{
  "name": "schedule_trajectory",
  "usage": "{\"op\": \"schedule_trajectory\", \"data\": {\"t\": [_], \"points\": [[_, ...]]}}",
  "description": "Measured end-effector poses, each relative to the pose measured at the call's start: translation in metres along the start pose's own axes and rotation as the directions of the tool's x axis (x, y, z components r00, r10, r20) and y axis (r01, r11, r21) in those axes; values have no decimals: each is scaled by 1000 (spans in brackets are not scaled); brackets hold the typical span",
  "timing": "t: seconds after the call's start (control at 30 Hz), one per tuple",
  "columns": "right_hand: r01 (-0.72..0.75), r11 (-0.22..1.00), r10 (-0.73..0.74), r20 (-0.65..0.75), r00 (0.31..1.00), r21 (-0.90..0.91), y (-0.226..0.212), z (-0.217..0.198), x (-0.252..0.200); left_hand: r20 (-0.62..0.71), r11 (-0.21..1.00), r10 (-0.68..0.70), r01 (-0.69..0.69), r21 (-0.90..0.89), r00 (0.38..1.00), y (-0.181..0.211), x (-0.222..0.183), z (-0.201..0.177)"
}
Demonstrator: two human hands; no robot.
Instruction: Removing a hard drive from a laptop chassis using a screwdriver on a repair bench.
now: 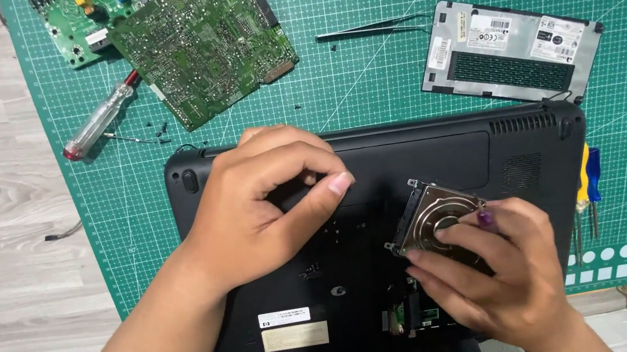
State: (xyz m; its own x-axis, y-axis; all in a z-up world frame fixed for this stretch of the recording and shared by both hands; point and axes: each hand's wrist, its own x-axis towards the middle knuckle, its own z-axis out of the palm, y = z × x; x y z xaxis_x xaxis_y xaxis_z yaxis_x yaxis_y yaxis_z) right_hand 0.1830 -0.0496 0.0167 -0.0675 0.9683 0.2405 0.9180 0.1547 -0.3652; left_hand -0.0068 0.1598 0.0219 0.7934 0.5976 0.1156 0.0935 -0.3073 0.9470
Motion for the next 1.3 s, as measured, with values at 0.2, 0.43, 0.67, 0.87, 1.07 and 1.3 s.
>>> {"op": "schedule_trajectory", "data": {"t": [0.2,0.43,0.67,0.87,1.07,1.3], "points": [[32,995,-32,5,999,-96,0,3,-4,5,1000,2,-2,0,1000,-1,0,0],[-34,999,34,5,999,16,7,2,-7,8,1000,11,-11,7,1000,-1,0,0],[-64,997,65,-19,998,48,5,2,-7,5,1000,7,-7,17,1000,-1,-1,1],[-53,998,54,-22,998,33,5,3,-14,4,1000,17,-17,4,1000,-1,-1,1],[-25,999,25,-1,1000,-21,4,5,-16,9,1000,28,-28,10,1000,-1,0,1],[-38,999,39,-22,999,5,3,5,-14,12,999,32,-32,10,999,-1,0,1]]}}
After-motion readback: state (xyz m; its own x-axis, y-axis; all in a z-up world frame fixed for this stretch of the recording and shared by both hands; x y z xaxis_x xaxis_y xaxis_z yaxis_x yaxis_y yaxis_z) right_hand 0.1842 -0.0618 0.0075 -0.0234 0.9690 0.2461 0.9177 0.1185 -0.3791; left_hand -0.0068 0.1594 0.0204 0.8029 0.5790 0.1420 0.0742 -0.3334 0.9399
